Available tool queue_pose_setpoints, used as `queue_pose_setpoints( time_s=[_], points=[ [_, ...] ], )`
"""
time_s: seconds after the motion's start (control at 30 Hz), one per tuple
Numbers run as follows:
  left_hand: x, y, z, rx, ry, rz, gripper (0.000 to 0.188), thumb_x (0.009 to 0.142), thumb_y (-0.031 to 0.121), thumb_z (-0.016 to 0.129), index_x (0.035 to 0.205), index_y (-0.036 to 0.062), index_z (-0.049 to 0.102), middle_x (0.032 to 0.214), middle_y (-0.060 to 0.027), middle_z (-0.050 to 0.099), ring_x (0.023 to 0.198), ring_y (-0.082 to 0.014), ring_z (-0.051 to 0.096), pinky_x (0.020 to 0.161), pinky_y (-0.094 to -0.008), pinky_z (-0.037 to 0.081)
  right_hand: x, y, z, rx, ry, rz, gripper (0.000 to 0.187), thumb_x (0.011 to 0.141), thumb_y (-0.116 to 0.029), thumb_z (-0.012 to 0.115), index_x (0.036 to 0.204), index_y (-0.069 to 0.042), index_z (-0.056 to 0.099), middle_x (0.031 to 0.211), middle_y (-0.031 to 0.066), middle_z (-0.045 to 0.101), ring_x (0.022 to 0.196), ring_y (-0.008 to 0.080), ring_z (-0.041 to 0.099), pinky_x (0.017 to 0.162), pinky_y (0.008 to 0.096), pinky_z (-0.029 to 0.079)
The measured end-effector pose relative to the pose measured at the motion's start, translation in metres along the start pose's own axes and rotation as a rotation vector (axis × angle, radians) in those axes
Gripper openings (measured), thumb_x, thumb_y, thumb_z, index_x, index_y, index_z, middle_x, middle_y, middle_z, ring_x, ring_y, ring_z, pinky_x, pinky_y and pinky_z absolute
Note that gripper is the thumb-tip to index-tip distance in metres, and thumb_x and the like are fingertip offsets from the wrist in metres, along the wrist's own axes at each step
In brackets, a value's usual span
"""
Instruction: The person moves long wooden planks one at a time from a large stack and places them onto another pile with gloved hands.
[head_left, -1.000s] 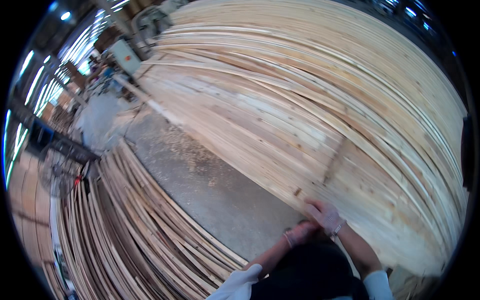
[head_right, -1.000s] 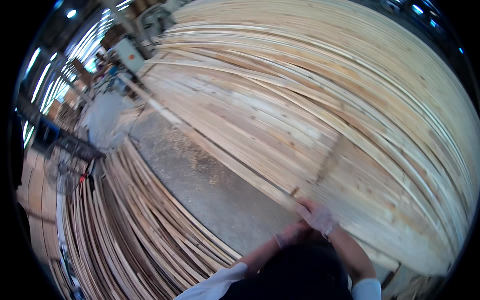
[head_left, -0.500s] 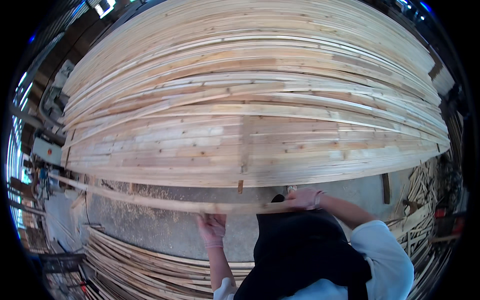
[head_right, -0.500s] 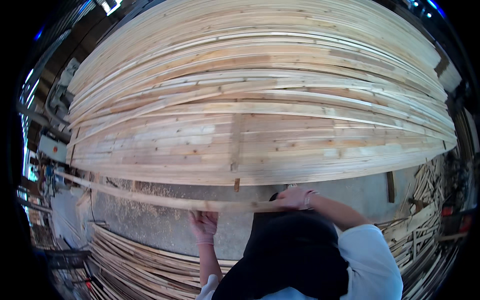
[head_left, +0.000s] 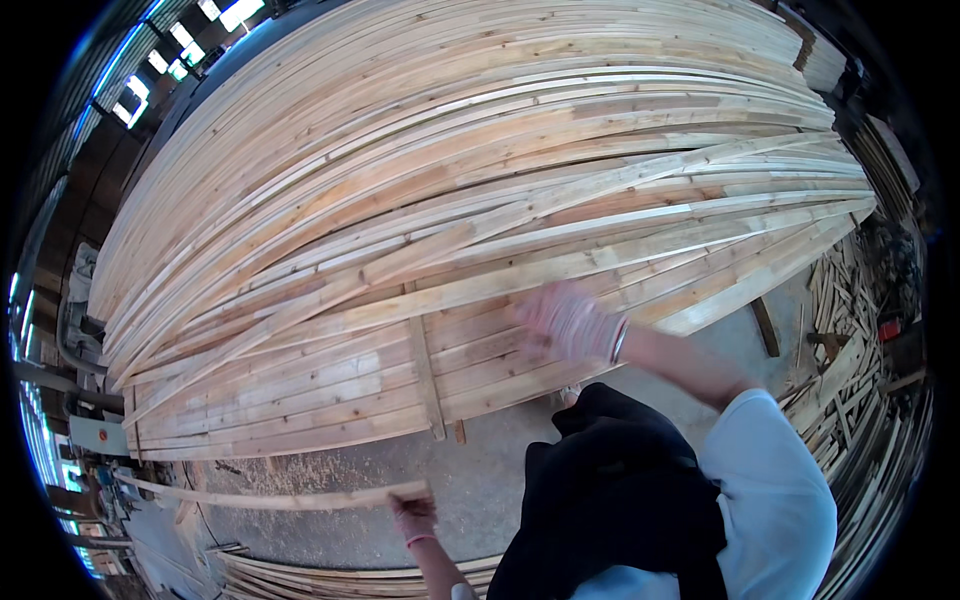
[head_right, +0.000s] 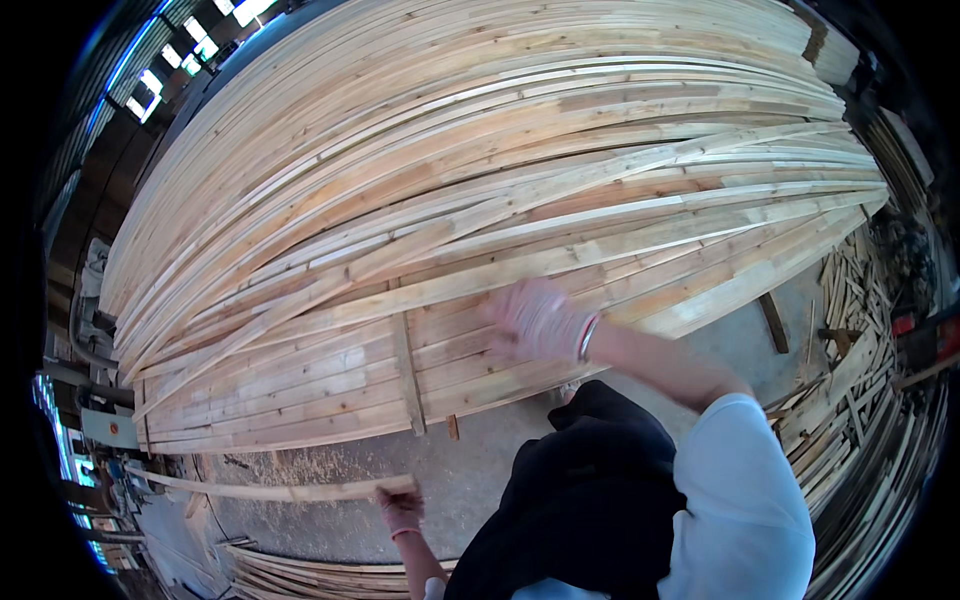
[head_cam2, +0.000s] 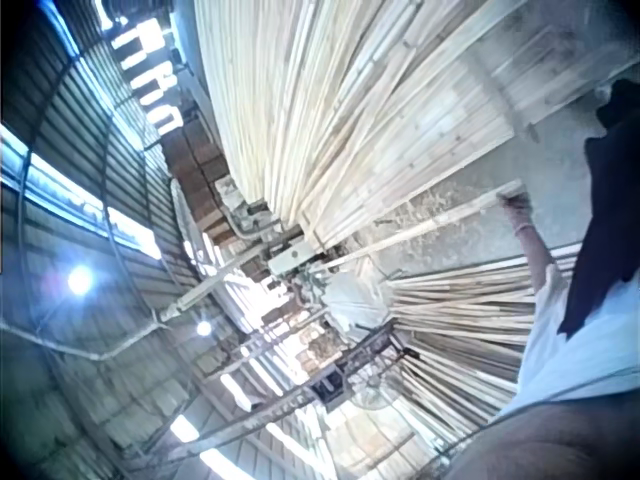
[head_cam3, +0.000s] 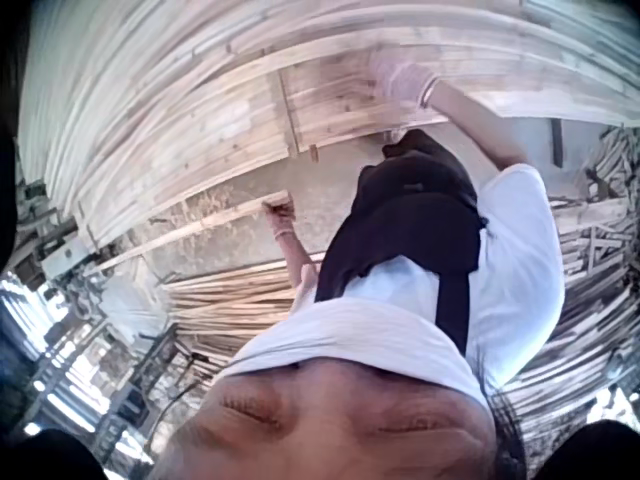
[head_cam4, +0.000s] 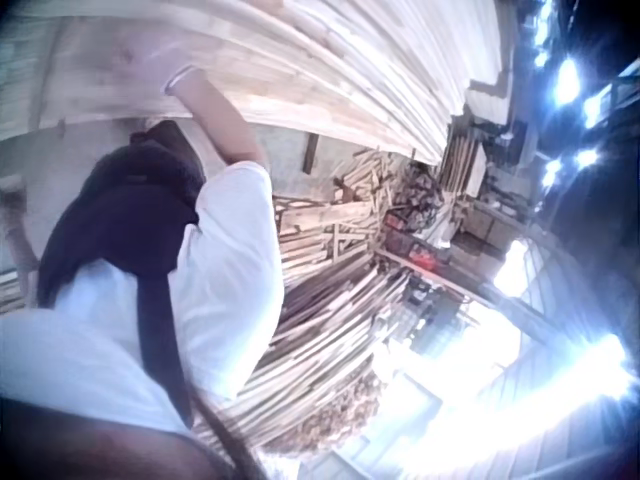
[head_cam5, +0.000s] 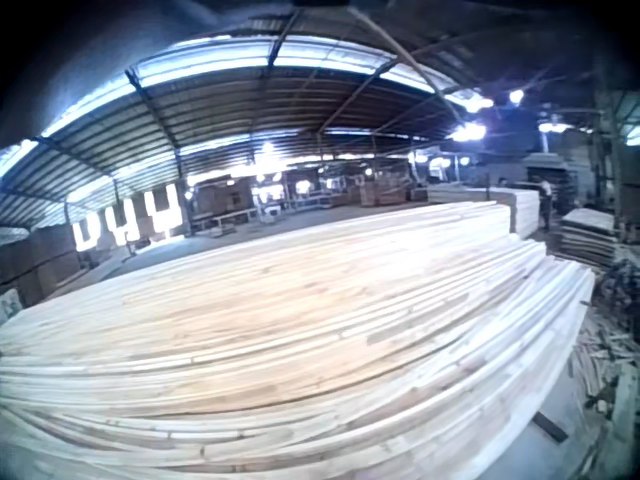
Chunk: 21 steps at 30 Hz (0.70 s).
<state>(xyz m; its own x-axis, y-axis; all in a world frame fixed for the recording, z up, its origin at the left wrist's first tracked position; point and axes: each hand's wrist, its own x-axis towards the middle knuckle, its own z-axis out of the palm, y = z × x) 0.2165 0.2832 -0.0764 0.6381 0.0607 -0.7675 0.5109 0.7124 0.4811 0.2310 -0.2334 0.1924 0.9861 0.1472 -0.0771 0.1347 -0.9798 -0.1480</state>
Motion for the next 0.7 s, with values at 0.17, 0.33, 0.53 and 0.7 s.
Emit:
queue_pose_setpoints(
  time_s=[0.17, 0.33, 0.53, 0.7],
  points=[
    [-0.009, 0.021, 0.019, -0.412, 0.324, 0.221, 0.046, 0.09, 0.055, 0.051, 0.099, 0.0124, 0.063, 0.092, -0.0052, 0.068, 0.077, -0.0225, 0.062, 0.07, -0.0411, 0.054, 0.011, 0.155, -0.008, -0.44, -0.004, 0.43, 0.044, 0.082, -0.035, 0.063, 0.116, -0.01, 0.052, 0.109, 0.0114, 0.06, 0.101, 0.024, 0.06, 0.086, 0.0372, 0.044],
    [-0.029, -0.046, 0.006, -0.417, 0.314, 0.066, 0.053, 0.091, 0.061, 0.044, 0.097, 0.012, 0.064, 0.091, -0.0064, 0.069, 0.077, -0.0248, 0.063, 0.074, -0.0469, 0.053, 0.04, 0.228, 0.011, -0.604, -0.248, 0.571, 0.045, 0.082, -0.027, 0.065, 0.12, -0.008, 0.05, 0.118, 0.0086, 0.06, 0.108, 0.0233, 0.06, 0.09, 0.0349, 0.043],
    [-0.067, -0.138, -0.021, -0.436, 0.216, -0.171, 0.051, 0.09, 0.058, 0.047, 0.092, 0.0094, 0.063, 0.082, -0.0019, 0.064, 0.077, -0.0231, 0.061, 0.076, -0.0452, 0.052, 0.049, 0.225, 0.004, -0.414, -0.227, 0.58, 0.031, 0.083, -0.02, 0.064, 0.111, -0.007, 0.059, 0.104, 0.0097, 0.068, 0.099, 0.0238, 0.066, 0.084, 0.0371, 0.049],
    [-0.058, -0.15, -0.062, -0.311, 0.079, -0.177, 0.051, 0.09, 0.058, 0.046, 0.095, 0.0087, 0.06, 0.086, -0.0018, 0.062, 0.076, -0.0203, 0.058, 0.077, -0.0406, 0.051, 0.035, 0.184, -0.021, -0.322, -0.239, 0.486, 0.026, 0.079, -0.016, 0.061, 0.102, -0.006, 0.068, 0.102, 0.0135, 0.069, 0.094, 0.0284, 0.068, 0.074, 0.0394, 0.055]
  ],
)
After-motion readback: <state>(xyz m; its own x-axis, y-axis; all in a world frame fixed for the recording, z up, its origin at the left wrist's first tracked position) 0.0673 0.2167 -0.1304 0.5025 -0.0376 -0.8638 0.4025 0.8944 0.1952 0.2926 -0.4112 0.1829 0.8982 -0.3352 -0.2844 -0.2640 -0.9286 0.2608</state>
